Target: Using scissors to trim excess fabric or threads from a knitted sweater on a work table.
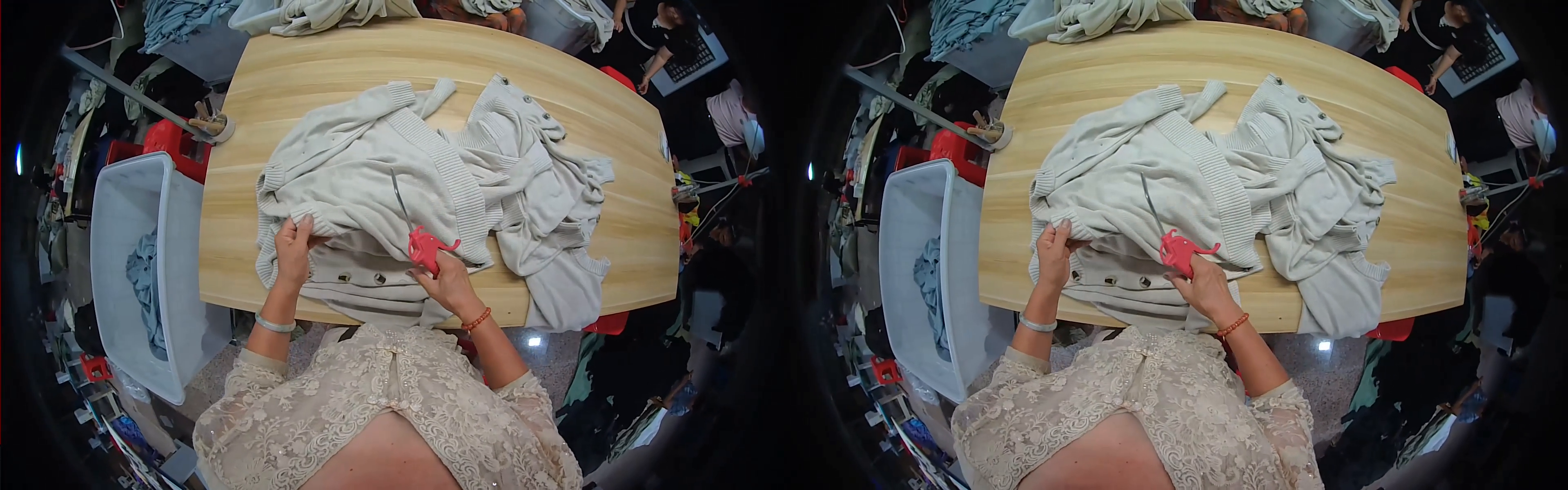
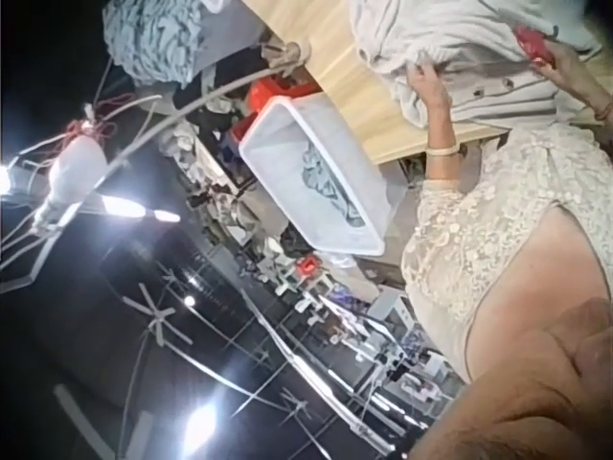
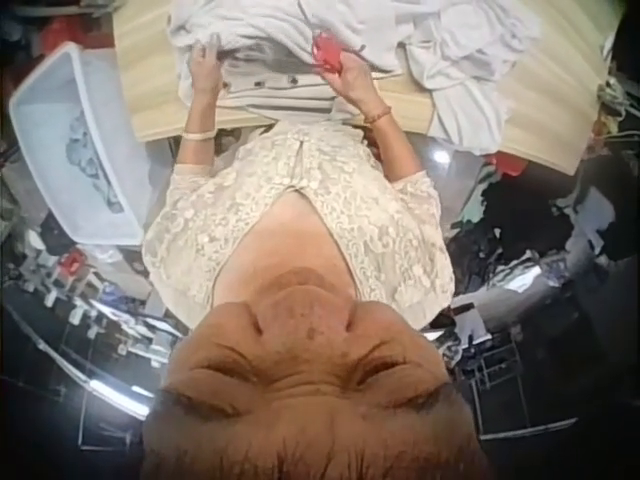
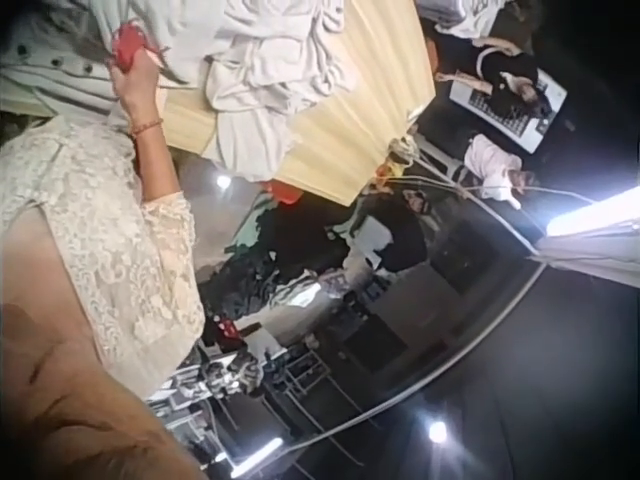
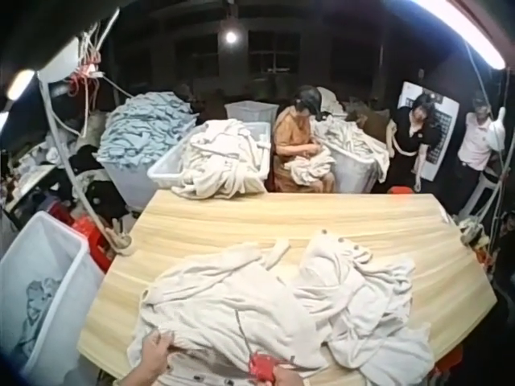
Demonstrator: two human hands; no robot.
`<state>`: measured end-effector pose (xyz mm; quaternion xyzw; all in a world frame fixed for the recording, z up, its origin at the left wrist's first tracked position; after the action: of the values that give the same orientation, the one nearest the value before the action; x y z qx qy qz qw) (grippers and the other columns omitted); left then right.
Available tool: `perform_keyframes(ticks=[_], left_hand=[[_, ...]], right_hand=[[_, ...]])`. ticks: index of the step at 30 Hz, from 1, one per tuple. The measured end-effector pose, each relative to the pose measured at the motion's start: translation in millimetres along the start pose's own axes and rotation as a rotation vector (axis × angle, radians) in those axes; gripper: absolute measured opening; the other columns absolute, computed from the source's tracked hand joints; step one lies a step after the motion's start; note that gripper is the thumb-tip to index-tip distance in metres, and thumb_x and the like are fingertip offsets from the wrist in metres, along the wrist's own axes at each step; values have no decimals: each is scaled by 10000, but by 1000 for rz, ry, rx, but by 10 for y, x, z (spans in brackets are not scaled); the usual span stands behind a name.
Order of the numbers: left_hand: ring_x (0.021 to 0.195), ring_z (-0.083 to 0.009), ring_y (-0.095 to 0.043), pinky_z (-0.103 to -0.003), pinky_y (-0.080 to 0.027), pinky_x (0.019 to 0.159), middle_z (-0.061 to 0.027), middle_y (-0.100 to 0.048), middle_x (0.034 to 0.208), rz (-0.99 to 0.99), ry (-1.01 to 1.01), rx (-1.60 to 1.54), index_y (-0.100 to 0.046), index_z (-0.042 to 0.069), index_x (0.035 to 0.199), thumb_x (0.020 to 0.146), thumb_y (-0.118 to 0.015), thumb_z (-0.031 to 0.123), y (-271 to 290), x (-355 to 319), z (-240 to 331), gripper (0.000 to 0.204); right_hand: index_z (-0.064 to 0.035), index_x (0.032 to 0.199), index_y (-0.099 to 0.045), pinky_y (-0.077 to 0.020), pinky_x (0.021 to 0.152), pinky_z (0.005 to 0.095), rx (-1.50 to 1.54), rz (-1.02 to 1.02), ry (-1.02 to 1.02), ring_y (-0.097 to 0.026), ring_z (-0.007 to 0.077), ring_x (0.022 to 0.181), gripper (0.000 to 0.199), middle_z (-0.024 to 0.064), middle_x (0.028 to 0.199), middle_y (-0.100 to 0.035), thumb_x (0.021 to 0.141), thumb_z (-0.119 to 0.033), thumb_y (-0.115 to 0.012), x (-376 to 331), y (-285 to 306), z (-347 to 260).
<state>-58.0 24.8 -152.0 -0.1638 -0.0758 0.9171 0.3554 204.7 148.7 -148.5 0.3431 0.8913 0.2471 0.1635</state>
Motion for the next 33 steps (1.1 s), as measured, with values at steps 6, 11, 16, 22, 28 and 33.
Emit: perform_keyframes(ticks=[6,11,16,22,28,33], left_hand=[[715,-168,-684,-283,-558,613,-116,-700,910,-336,-106,92,-604,-47,1101,997,-549,140,-566,-636,703,221],[663,-186,-683,-300,-580,551,-145,-698,899,-363,-99,-31,-593,-54,1089,994,-549,149,-521,-927,700,228],[521,-103,-592,-213,-446,363,-64,-664,792,-14,-20,-147,-582,23,1055,1005,-528,279,-113,-883,767,267],[406,-36,-394,-171,-329,359,6,-561,646,52,58,-525,-586,63,977,1019,-497,319,340,-788,760,275],[737,-100,-528,-225,-432,639,-39,-586,919,277,102,-199,-590,69,1109,1003,-528,353,630,-77,-37,309],[1069,-202,-529,-362,-452,908,-104,-539,1250,-22,-109,618,-525,96,1340,827,-701,40,665,-96,-452,545]], right_hand=[[-70,1134,-604,-515,744,441,-35,210,197,-632,385,847,609,193,955,-646,671,-370,-863,133,-237,-561],[-55,1019,-560,-465,675,556,-283,409,-2,-594,458,775,313,241,867,-597,722,-67,-661,360,-203,-312],[-38,993,-534,-484,720,529,-391,323,-13,-610,455,793,315,198,898,-600,696,-36,-639,529,224,-94],[-19,971,-682,-500,735,361,-189,-358,23,-657,282,758,334,154,820,-684,681,-149,-786,546,911,-662],[-22,895,-624,-514,684,467,-683,277,13,-646,405,781,216,204,773,-651,781,-171,-733,1226,1041,-226],[-22,886,-611,-512,687,504,-446,169,23,-643,418,769,201,213,803,-661,819,-196,-686,761,496,-40]])
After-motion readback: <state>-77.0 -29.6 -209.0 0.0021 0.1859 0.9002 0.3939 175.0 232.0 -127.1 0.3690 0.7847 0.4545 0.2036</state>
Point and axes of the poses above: each hand's wrist, its own x-axis towards the middle knuckle, its own y-axis out of the back of the hand, z = x × y, the point moved 5 cm from there along x, towards the middle knuckle
